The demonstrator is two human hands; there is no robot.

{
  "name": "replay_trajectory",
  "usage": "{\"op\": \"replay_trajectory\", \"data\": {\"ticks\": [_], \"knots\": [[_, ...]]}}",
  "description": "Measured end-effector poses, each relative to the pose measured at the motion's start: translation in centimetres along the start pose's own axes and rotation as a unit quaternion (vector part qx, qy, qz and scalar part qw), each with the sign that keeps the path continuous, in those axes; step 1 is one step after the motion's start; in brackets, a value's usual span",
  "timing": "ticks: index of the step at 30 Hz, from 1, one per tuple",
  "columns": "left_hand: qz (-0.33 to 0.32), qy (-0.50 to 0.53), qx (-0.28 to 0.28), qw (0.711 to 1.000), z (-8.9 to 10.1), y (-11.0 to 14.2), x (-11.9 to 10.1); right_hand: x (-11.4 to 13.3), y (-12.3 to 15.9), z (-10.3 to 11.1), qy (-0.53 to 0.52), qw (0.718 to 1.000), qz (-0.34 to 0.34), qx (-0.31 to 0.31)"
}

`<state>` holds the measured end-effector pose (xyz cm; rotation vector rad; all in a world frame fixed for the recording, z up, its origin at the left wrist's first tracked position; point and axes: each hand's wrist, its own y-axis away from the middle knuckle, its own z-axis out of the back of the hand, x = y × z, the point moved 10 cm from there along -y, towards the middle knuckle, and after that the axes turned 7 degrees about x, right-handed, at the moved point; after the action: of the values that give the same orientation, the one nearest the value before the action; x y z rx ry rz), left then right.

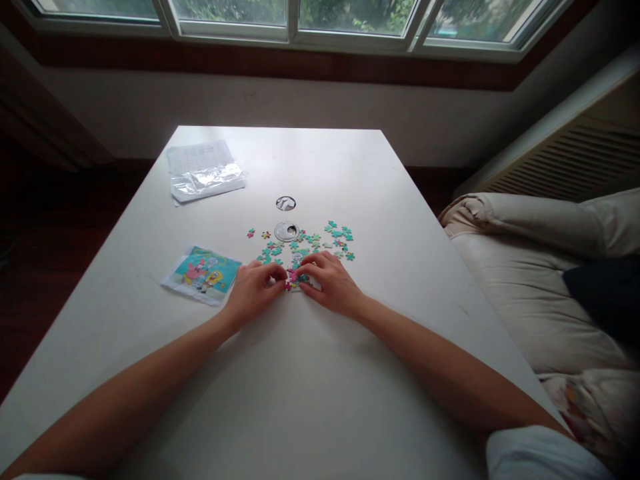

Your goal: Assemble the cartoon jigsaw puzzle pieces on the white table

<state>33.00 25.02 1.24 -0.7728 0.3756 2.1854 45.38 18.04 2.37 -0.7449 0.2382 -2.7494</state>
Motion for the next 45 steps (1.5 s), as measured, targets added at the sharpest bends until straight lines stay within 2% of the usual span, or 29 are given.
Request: {"op": "replay_trajectory", "data": {"ticks": [13,19,45], "knots": [[-0.006,-0.008,0.016,1.0,-0.08,-0.11,-0.26,-0.05,0.06,-0.39,0.011,1.0,-0.004,0.009],[0.005,-0.017,0.012,1.0,0.18,-0.28,0.38,-0.13,0.06,-0.4,0.006,1.0,-0.005,0.013],[0.0,-0.019,0.012,1.0,-0.01,-0.3,0.24,-0.09,0.02,-0.28,-0.001,1.0,-0.004,0.009]]}}
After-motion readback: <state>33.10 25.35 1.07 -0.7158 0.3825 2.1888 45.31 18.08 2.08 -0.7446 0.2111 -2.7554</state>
